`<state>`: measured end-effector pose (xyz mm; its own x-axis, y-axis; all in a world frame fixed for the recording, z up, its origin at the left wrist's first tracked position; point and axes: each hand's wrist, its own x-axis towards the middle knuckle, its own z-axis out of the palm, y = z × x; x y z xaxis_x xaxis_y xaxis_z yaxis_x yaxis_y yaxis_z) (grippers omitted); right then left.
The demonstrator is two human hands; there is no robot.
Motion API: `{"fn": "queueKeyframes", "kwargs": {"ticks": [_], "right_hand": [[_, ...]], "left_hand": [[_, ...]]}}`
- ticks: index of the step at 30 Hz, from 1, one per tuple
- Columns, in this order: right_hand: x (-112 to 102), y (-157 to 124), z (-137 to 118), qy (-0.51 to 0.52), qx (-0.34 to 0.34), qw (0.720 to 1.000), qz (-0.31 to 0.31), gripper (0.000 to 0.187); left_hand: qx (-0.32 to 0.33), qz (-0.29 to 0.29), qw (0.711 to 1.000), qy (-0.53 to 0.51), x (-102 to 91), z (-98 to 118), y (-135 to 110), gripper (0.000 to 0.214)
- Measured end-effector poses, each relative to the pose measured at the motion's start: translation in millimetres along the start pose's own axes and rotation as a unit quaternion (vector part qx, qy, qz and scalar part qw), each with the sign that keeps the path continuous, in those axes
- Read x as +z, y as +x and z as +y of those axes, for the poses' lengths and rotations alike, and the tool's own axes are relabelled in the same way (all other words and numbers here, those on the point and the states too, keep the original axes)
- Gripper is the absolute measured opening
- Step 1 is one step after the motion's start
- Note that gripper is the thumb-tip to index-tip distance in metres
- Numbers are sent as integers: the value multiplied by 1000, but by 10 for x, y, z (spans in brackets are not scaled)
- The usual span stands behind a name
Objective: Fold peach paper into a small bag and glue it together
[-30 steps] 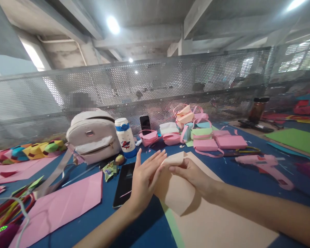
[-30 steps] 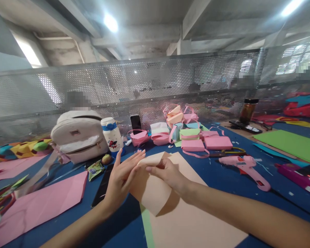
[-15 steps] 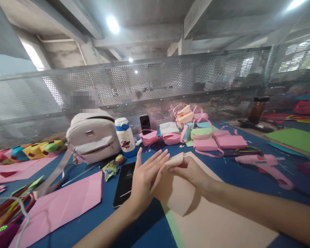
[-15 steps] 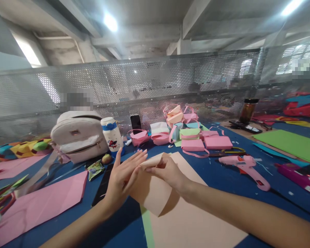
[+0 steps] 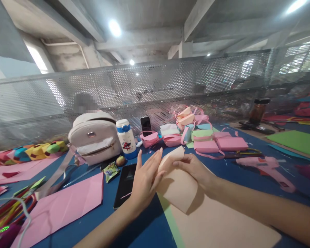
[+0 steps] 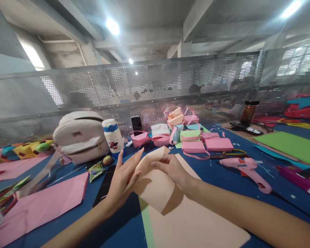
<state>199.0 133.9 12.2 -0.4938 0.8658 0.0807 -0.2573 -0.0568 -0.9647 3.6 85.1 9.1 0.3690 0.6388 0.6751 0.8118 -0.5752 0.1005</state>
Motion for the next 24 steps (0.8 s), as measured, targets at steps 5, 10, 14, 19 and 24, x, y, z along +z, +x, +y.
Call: {"fn": "queueKeyframes", "kwargs": {"ticks": [5, 10, 14, 19, 24], "right_hand": [[16, -11, -15, 18, 7, 1000, 0, 36], [32, -14, -20, 26, -3, 1000, -7, 32], [5, 21, 16, 36, 2, 999, 12, 35], [-62, 79, 2, 62, 3, 998, 2, 33], [-100, 121, -55, 93, -12, 996, 13, 30]], "left_hand": [[3, 8, 1000, -8, 3, -1, -4, 50], [-6, -5, 999, -36, 13, 5, -12, 44], [-9, -25, 998, -49, 13, 21, -15, 45], [-37, -12, 998, -56, 22, 8, -18, 60], [-49, 6, 998, -46, 57, -28, -46, 56]]}}
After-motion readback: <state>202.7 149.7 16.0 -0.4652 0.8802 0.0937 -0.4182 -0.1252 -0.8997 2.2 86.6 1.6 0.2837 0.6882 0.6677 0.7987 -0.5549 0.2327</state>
